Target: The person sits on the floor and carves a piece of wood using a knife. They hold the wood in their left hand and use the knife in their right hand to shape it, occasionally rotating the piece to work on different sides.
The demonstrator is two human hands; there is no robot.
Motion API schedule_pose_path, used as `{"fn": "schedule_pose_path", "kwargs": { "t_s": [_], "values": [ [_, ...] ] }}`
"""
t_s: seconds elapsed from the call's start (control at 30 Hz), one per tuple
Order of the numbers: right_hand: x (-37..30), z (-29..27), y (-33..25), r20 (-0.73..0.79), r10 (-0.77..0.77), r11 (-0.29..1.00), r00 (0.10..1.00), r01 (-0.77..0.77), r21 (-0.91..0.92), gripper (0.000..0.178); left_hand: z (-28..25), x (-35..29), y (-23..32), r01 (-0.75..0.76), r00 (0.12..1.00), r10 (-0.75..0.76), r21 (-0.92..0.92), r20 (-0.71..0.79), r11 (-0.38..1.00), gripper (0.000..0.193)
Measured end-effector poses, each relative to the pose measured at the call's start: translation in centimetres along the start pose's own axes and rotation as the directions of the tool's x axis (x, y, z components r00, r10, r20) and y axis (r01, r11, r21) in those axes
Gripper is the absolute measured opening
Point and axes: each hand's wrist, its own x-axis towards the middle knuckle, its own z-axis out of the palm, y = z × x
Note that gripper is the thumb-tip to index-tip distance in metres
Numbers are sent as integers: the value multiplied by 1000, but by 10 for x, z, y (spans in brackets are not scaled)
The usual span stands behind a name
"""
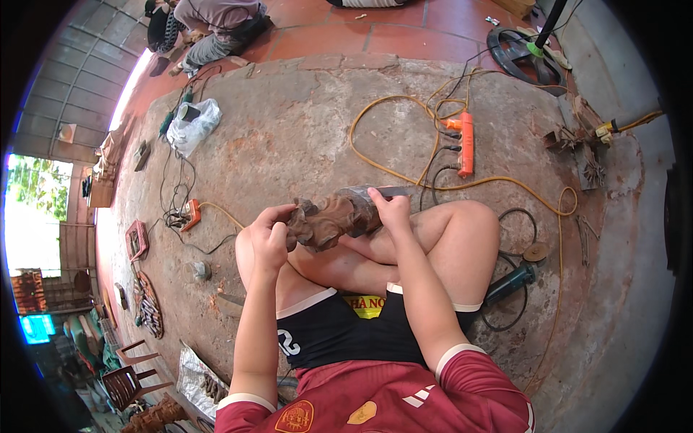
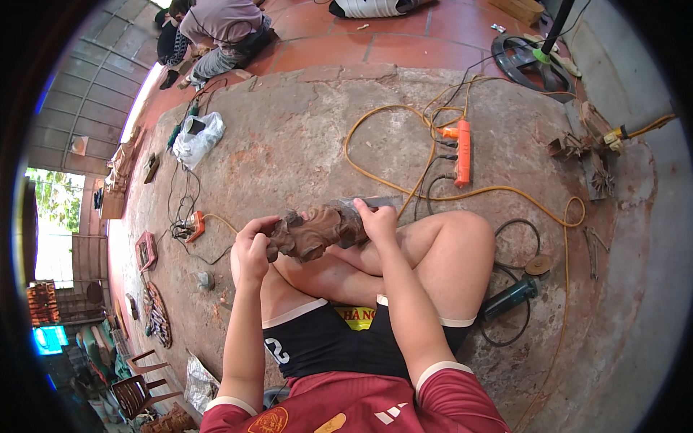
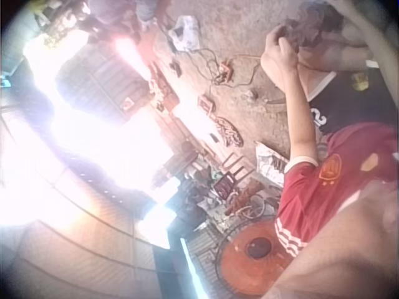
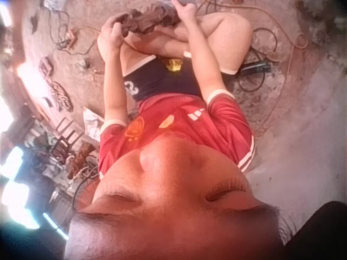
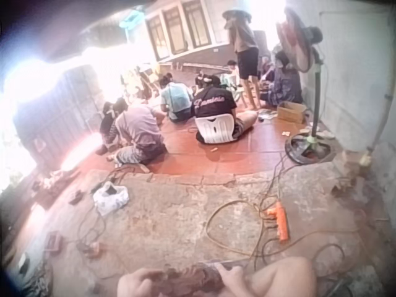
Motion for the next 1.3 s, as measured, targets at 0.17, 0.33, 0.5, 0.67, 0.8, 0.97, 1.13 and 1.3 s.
{"fn": "schedule_pose_path", "kwargs": {
  "t_s": [0.17,0.33,0.5,0.67,0.8,0.97,1.13,1.3],
  "values": [
    [-7,10,0,186,-98,988,978,74,134,19,2,1,2,12,1000,-12,2,3,1000,45],
    [-6,9,-3,26,-22,996,999,20,92,19,2,2,0,-12,1000,12,6,1,1000,46],
    [-10,4,-15,220,59,985,974,-92,146,21,1,1,3,14,1000,-14,28,0,1000,46],
    [2,-7,4,-27,17,999,999,-18,-26,20,0,2,2,-5,1000,5,48,10,999,46],
    [-10,1,-14,248,100,966,963,-154,208,22,-2,0,-4,-8,1000,8,17,-15,1000,46],
    [-9,-1,-7,82,10,998,997,-15,58,20,-1,-2,5,6,1000,-6,38,-3,999,39],
    [-8,-5,-11,258,117,967,959,-169,189,21,-6,0,-4,6,1000,-6,14,3,1000,39],
    [-9,-2,-3,92,-2,997,996,-5,81,20,-5,2,-7,-7,1000,7,3,7,1000,42]
  ]
}}
